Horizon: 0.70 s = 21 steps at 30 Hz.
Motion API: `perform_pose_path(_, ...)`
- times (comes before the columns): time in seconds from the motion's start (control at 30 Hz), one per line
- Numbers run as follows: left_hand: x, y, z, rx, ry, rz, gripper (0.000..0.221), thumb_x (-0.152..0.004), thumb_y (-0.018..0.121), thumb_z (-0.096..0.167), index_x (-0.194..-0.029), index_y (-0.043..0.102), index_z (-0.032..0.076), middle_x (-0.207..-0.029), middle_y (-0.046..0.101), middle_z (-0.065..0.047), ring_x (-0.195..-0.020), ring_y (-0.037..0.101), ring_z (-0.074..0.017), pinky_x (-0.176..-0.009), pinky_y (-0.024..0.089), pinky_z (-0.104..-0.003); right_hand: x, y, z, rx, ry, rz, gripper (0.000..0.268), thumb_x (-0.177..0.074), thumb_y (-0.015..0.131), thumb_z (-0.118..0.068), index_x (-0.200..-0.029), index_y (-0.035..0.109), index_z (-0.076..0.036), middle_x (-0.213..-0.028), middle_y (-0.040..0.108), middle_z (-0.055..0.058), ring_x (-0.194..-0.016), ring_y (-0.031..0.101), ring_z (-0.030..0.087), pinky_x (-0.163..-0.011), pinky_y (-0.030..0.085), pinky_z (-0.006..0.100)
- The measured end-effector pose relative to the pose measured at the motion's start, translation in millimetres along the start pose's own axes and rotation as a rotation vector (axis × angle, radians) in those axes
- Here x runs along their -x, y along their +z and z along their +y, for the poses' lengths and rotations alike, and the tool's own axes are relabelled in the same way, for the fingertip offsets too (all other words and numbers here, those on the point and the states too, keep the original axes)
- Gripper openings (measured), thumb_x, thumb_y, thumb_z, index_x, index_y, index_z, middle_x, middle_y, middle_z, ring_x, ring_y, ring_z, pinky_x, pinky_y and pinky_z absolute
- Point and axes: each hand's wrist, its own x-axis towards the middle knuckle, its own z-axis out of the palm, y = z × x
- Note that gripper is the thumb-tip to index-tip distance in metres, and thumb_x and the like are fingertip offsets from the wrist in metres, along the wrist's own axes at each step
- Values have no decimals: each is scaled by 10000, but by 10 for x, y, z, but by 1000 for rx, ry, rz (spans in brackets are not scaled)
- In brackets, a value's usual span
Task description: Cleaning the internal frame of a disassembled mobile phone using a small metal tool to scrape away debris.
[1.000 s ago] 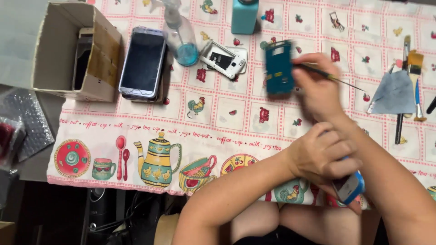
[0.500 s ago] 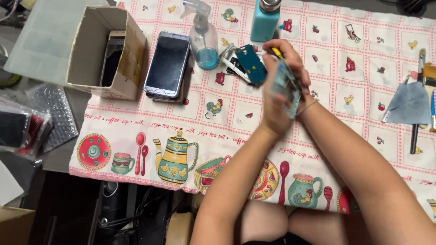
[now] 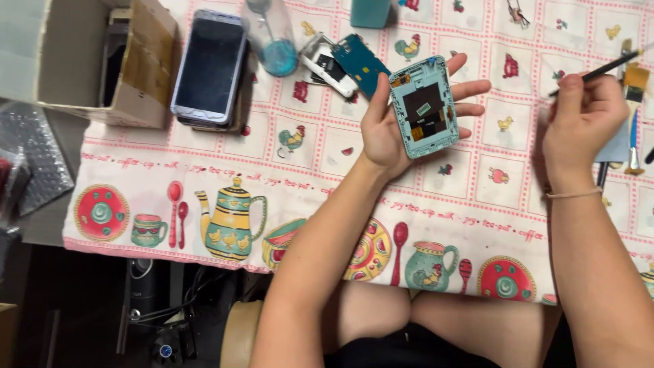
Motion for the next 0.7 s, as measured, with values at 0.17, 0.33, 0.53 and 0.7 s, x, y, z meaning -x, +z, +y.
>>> perform_pose_path(0.17,-45,-157,-61,-52,-42,89,987,-1002,408,737,-1665,280,17,-1564,456,-336,-1275,644,-411,-1034,581,-535,52,-267,184,170,-106,-52,378,-1279,782,-61,-997,546,28,-891,511,103,-806,460,178,-742,392,343)
perform_pose_path(0.33,-74,-101,-53,-28,-103,186,1016,-956,448,739,-1666,268,35,-1581,416,-346,-1322,587,-428,-1119,510,-537,32,-232,34,497,-298,-92,253,-1218,818,-79,-1040,666,18,-941,697,122,-1012,562,354,-1160,451,523)
perform_pose_path(0.53,-95,-18,-36,17,-129,241,966,-950,449,709,-1684,234,119,-1618,338,-370,-1366,519,-458,-1163,461,-522,-12,-187,-162,669,-325,-159,240,-1202,661,-56,-978,575,-64,-784,528,28,-721,469,257,-1076,323,427)
perform_pose_path(0.7,-117,64,-38,-31,-110,331,983,-892,470,641,-1639,287,29,-1600,381,-339,-1345,512,-454,-1183,410,-575,-50,-195,-148,766,-266,-163,365,-1134,766,-185,-848,541,-157,-733,565,-38,-692,536,248,-1039,309,442)
